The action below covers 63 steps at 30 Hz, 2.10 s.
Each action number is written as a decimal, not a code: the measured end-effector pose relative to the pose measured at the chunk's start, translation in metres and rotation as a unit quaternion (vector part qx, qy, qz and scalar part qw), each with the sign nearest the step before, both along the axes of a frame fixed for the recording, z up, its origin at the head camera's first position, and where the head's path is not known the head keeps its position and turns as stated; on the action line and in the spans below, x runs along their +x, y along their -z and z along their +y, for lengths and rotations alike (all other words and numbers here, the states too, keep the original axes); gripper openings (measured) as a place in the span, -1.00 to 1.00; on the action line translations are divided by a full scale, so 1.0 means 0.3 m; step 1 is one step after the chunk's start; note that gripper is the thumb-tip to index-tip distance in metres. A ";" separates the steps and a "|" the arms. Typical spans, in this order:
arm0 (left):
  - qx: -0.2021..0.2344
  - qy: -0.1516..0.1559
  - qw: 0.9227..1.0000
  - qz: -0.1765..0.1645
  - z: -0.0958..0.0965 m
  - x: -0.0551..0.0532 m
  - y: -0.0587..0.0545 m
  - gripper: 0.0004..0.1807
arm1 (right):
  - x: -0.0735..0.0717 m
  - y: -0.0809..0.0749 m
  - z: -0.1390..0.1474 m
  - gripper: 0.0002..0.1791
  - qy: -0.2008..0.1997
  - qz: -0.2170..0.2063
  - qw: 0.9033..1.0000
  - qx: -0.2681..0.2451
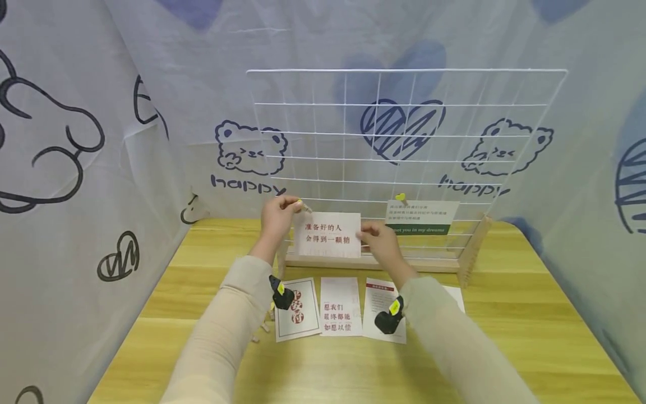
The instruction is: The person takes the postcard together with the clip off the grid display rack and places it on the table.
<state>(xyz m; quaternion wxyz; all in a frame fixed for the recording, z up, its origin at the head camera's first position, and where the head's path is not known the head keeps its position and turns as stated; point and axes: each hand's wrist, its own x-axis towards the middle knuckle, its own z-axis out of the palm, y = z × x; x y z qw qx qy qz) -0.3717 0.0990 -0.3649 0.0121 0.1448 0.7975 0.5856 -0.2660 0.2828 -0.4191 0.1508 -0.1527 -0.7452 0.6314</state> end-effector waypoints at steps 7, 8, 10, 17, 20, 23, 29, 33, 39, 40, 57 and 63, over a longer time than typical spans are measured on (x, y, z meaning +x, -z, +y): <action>0.045 -0.014 0.998 -0.046 -0.054 0.054 0.048 -0.79 | 0.041 0.057 -0.012 -0.74 0.006 -0.014 0.999 -0.045; 0.054 -0.017 0.997 -0.055 -0.059 0.064 0.056 -0.78 | 0.048 0.066 -0.012 -0.73 0.004 -0.014 0.999 -0.050; 0.068 -0.024 0.995 -0.073 -0.072 0.083 0.076 -0.76 | 0.063 0.083 -0.011 -0.73 0.004 -0.016 0.998 -0.059; 0.071 -0.054 0.990 -0.105 -0.132 0.138 0.149 -0.74 | 0.127 0.144 -0.011 -0.77 -0.010 -0.025 0.996 -0.084; 0.071 -0.057 0.990 -0.110 -0.164 0.153 0.183 -0.75 | 0.150 0.165 -0.014 -0.77 -0.011 -0.034 0.995 -0.095; 0.070 -0.056 0.989 -0.119 -0.193 0.166 0.215 -0.74 | 0.169 0.180 -0.017 -0.76 -0.012 -0.041 0.994 -0.104; 0.055 -0.053 0.988 -0.137 -0.244 0.200 0.275 -0.67 | 0.205 0.218 -0.030 -0.77 -0.013 -0.069 0.991 -0.116; 0.045 -0.056 0.987 -0.145 -0.273 0.225 0.321 -0.64 | 0.231 0.254 -0.038 -0.78 -0.013 -0.079 0.989 -0.126; 0.052 -0.073 0.982 -0.167 -0.305 0.271 0.375 -0.65 | 0.271 0.303 -0.039 -0.85 -0.037 -0.089 0.985 -0.146; 0.057 -0.075 0.981 -0.169 -0.310 0.278 0.383 -0.65 | 0.277 0.311 -0.039 -0.86 -0.044 -0.090 0.984 -0.149; 0.082 -0.068 0.975 -0.193 -0.381 0.382 0.519 -0.63 | 0.410 0.437 -0.040 -0.82 -0.087 -0.101 0.969 -0.209; 0.056 -0.066 0.973 -0.213 -0.397 0.413 0.536 -0.63 | 0.441 0.444 -0.040 -0.81 -0.102 -0.101 0.966 -0.216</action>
